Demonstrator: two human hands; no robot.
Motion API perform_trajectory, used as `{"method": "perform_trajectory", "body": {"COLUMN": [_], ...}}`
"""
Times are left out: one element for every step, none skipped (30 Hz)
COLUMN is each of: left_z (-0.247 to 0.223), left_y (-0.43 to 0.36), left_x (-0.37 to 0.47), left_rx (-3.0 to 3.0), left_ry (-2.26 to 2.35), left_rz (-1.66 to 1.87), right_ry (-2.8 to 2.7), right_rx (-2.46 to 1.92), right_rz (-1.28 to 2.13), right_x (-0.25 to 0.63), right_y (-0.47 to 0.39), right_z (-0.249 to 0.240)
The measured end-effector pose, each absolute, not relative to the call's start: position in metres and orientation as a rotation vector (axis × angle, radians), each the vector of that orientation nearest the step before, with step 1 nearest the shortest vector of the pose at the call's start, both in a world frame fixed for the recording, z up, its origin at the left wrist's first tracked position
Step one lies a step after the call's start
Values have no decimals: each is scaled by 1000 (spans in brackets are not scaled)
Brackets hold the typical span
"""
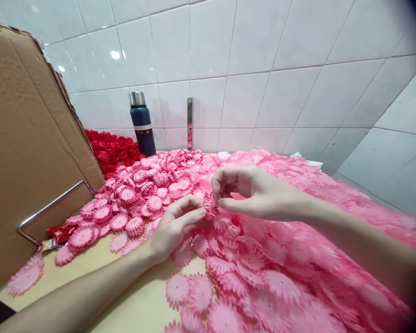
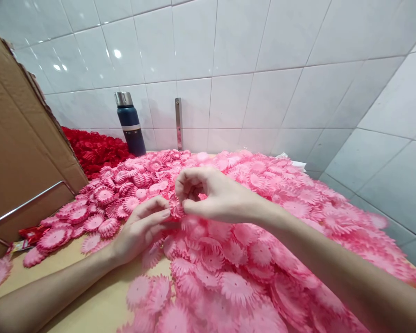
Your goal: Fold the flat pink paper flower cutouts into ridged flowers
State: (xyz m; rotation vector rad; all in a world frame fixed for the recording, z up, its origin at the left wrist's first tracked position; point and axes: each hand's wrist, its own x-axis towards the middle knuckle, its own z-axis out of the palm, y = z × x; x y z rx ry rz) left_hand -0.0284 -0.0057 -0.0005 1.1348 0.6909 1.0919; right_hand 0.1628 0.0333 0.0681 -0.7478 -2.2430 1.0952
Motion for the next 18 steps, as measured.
{"method": "perform_trajectory", "body": {"left_z": [0,0,0,-1,-2,-2,-3,-3,-3,-3,-3,-2,-1,-1,0,1,1,1], "left_y": [-6,-6,-6,-6,-6,-6,-6,-6,-6,-5,-5,-6,-6,-6,-7,-7,-8,-8], "left_x": [-28,-27,-26,-26,-26,-26,-26,-26,-26,-27,-27,-27,-27,-27,-27,-27,-27,-26], "left_rx": [1123,1115,1115,1122,1136,1156,1178,1202,1227,1252,1278,1303,1327,1353,1377,1396,1408,1414], "left_ry": [702,719,734,748,761,772,786,805,828,854,878,894,903,907,908,906,903,899], "left_rz": [1113,1130,1140,1145,1144,1139,1134,1127,1123,1118,1116,1117,1120,1123,1130,1139,1147,1152], "right_ry": [-2255,-2266,-2280,-2297,-2317,-2343,-2372,-2402,-2425,-2438,-2446,-2451,-2455,-2459,-2460,-2453,-2429,-2395], "right_rx": [-742,-734,-727,-724,-729,-742,-764,-794,-827,-861,-890,-911,-918,-913,-901,-887,-880,-885], "right_rz": [1099,1110,1122,1127,1123,1111,1088,1058,1023,988,953,918,885,855,832,824,833,860], "right_x": [165,167,169,170,171,171,171,170,169,167,166,164,163,161,160,159,158,157], "right_y": [36,39,41,43,44,45,44,43,41,39,36,34,31,29,28,26,26,26], "right_z": [68,68,69,69,69,69,69,69,69,70,70,71,71,71,71,71,70,69]}}
